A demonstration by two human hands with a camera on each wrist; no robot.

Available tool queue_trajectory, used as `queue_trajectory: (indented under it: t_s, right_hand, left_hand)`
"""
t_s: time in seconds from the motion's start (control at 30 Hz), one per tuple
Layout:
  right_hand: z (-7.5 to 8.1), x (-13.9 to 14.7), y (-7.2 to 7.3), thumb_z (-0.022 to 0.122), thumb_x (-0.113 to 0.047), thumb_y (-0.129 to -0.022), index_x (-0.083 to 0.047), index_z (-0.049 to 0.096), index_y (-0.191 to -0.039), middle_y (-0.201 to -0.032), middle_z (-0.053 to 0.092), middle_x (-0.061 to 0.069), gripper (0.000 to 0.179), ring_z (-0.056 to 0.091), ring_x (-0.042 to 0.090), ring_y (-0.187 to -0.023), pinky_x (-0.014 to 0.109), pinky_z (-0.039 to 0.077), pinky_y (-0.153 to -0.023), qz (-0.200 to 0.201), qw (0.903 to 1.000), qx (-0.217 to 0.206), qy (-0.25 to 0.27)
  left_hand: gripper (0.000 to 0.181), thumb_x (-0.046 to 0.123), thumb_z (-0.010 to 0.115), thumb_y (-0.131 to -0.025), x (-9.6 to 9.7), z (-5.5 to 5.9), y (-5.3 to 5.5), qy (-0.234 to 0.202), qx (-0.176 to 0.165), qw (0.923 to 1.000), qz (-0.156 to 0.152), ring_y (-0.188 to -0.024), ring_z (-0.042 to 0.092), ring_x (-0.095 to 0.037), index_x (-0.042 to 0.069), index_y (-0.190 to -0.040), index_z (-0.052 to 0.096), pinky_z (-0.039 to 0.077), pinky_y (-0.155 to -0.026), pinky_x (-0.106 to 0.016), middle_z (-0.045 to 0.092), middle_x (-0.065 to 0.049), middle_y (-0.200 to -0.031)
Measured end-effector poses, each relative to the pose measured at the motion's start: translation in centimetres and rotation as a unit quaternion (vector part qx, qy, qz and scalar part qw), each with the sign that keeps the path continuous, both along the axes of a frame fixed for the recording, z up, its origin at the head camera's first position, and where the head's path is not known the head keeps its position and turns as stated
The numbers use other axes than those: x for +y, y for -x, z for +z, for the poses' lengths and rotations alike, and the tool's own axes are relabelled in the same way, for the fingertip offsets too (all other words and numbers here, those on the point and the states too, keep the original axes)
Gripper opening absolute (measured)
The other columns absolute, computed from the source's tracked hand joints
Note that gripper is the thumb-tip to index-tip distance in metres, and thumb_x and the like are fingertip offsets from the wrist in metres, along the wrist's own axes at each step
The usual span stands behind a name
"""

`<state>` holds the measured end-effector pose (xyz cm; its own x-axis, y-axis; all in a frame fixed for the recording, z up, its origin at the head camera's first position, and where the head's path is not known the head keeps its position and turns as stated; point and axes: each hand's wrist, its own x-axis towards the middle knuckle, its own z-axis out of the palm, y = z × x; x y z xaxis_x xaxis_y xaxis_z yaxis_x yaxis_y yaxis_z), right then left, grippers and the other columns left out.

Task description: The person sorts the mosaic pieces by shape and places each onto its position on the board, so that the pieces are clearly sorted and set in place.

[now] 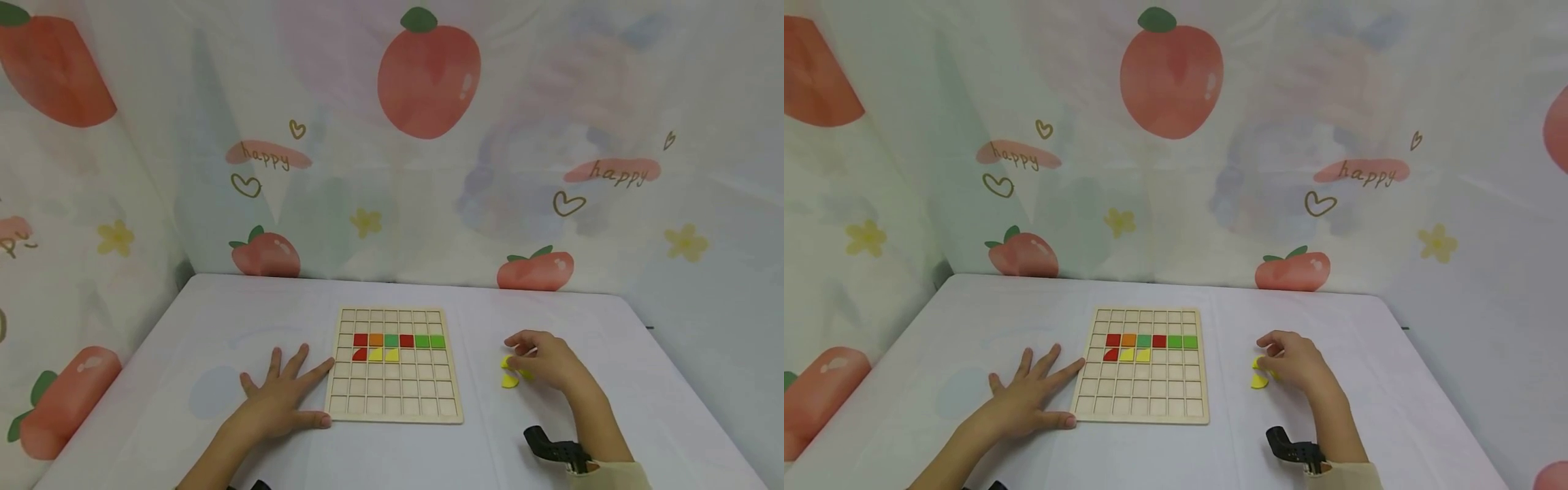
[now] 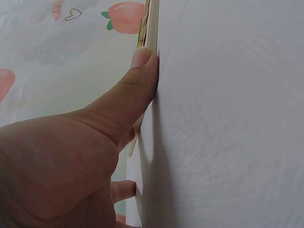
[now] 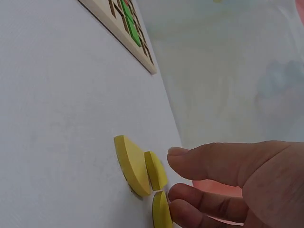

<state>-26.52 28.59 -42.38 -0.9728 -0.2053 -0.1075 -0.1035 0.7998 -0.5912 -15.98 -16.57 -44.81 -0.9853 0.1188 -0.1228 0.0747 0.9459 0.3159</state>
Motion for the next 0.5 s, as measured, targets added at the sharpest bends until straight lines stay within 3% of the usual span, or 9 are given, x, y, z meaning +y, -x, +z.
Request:
queue_trajectory:
  t_s: [0.17, 0.5]
  right_hand:
    - [-0.37, -0.30, 0.10, 0.078, -0.021, -0.083, -0.009, 0.069, -0.118, -0.106, 0.064, 0.008, 0.037, 0.060, 0.025, -0.096, 0.035, 0.049, -0.072, -0.014, 0.9999, -0.004, -0.008]
    - [-1.03, -1.02, 0.21, 0.078, -0.015, -0.081, -0.008, 0.072, -0.109, -0.099, 0.065, 0.007, 0.030, 0.058, 0.023, -0.088, 0.037, 0.049, -0.073, -0.018, 0.9985, 0.026, -0.045]
  left_hand:
    - [0.097, 0.076, 0.072, -0.065, 0.03, -0.09, 0.08, 0.000, 0.004, 1.0000, -0.001, -0.147, 0.000, -0.057, 0.044, -0.151, 0.040, 0.000, -0.089, -0.092, 0.020, -0.013, -0.166]
    - [0.098, 0.077, 0.072, -0.063, 0.03, -0.33, 0.13, 0.004, 0.000, 1.0000, 0.005, -0.147, 0.000, -0.057, 0.045, -0.150, 0.040, -0.001, -0.089, -0.092, 0.020, -0.013, -0.166]
